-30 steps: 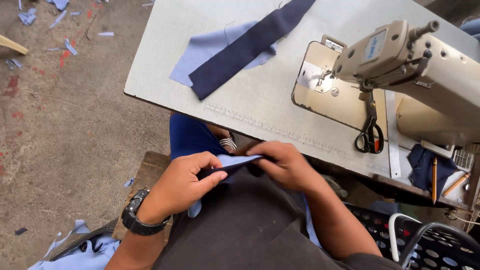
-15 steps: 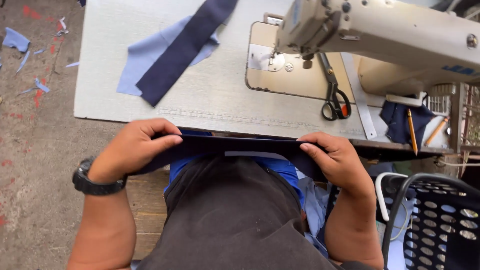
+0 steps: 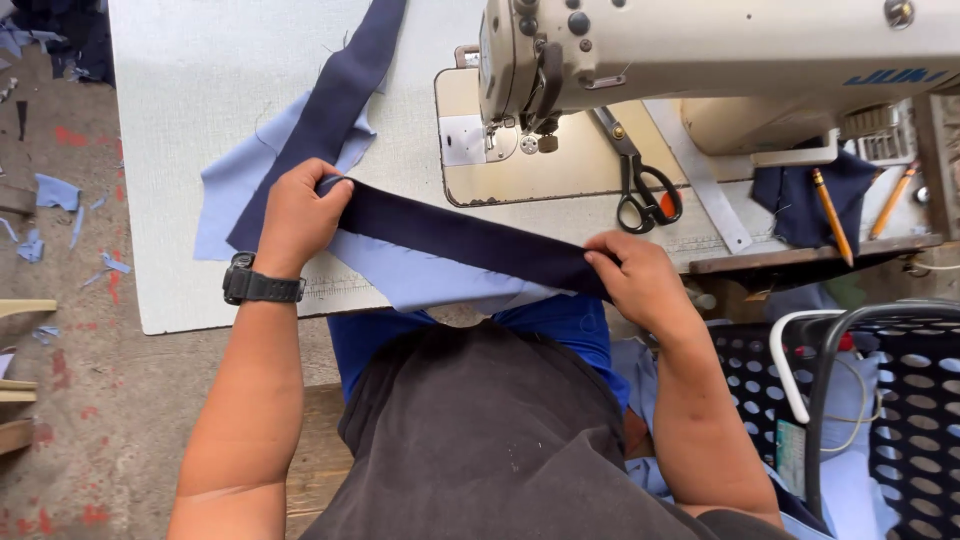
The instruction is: The person aligns a dark blue fabric strip on a light blue fabric piece, then uses a ruler and a red marker to draw straight lines along the edges. They then use scissors to cut the dark blue fabric along the marked lines.
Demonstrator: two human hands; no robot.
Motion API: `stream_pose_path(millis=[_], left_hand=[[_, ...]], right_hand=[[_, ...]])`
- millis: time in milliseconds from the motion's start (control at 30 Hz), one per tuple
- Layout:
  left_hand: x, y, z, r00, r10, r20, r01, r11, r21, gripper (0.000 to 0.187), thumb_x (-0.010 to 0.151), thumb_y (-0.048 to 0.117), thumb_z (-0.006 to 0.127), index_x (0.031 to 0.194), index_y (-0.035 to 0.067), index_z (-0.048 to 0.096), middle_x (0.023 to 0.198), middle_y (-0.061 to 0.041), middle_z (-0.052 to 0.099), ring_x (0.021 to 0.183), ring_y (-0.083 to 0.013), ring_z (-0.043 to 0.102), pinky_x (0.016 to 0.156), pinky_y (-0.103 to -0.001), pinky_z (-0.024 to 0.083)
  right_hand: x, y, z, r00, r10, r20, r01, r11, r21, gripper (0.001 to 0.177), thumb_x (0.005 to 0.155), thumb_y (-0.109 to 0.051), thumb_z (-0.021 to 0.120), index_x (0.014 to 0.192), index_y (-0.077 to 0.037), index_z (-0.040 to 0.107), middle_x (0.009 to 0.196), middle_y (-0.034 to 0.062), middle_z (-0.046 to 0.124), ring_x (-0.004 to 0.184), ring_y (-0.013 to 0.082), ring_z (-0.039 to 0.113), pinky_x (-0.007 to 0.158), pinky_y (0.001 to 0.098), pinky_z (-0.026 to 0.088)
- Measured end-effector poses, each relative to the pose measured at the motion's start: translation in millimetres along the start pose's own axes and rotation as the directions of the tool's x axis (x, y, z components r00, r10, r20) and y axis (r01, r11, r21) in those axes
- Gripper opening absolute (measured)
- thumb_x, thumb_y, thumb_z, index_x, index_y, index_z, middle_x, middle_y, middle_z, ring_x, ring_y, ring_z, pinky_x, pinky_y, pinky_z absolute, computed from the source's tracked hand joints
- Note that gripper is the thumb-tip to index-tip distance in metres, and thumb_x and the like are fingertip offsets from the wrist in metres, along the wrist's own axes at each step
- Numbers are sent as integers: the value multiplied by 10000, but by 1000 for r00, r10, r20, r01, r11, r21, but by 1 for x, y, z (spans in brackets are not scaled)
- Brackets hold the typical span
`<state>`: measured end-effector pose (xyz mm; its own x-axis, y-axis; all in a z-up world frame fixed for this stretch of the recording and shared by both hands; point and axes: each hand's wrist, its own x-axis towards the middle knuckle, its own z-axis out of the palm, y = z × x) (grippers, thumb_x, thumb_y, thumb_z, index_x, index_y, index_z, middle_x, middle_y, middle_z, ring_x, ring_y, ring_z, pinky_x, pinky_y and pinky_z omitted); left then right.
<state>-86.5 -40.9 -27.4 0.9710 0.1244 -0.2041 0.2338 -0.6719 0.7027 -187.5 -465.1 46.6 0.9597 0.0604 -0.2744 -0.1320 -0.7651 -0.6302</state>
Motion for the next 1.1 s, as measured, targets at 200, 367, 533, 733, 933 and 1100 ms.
stream_pose_path(millis=[200,367,533,733,933,1100], left_hand=[[31,-5,-8,952,246,-184,-188,941,283,107,961,239,701,979,136,682,893,-60,615,857,-308,670,740,-435,528],[25,19,-3,773,482,-413,-240,825,512,229,888,193,717,1087,115,637,1070,-109,566,964,-338,550,670,-473,463],[-34,50,59,619,690,-375,-489,713,503,278,947,274,715,1151,92,666,1214,-150,570,1225,-375,509,967,-492,361],[-51,41,90,789,585,-189,-427,743,515,545,986,456,676,1384,88,622,1475,-205,528,1411,-410,431,1124,-630,245],[-52,23,86,806,560,-191,-381,739,555,579,1002,516,650,1401,97,625,1487,-193,525,1424,-402,423,1123,-649,238],[-57,24,82,816,545,-195,-370,750,548,584,1020,510,640,1421,88,606,1492,-202,512,1430,-407,409,1125,-649,228]], right_hand=[[38,8,41,994,-59,-96,44,987,-155,196,979,-333,641,1113,-233,744,977,43,758,995,320,708,870,461,553],[39,8,48,987,-95,-130,62,969,-239,271,999,-271,567,1202,-130,678,1083,36,699,992,295,662,780,459,511],[27,25,67,776,-432,-459,198,859,-473,259,969,-250,743,1182,-104,744,970,120,701,1016,337,689,872,431,560],[3,4,117,618,-660,-428,488,748,-449,129,943,-285,699,962,-171,757,841,23,635,768,252,642,679,374,523],[7,23,124,629,-641,-441,339,736,-586,138,997,-236,615,969,-138,708,800,14,549,684,207,574,602,323,465],[-8,47,95,701,-641,-312,328,679,-657,74,930,-246,647,899,-179,652,813,16,564,715,246,605,617,369,472]])
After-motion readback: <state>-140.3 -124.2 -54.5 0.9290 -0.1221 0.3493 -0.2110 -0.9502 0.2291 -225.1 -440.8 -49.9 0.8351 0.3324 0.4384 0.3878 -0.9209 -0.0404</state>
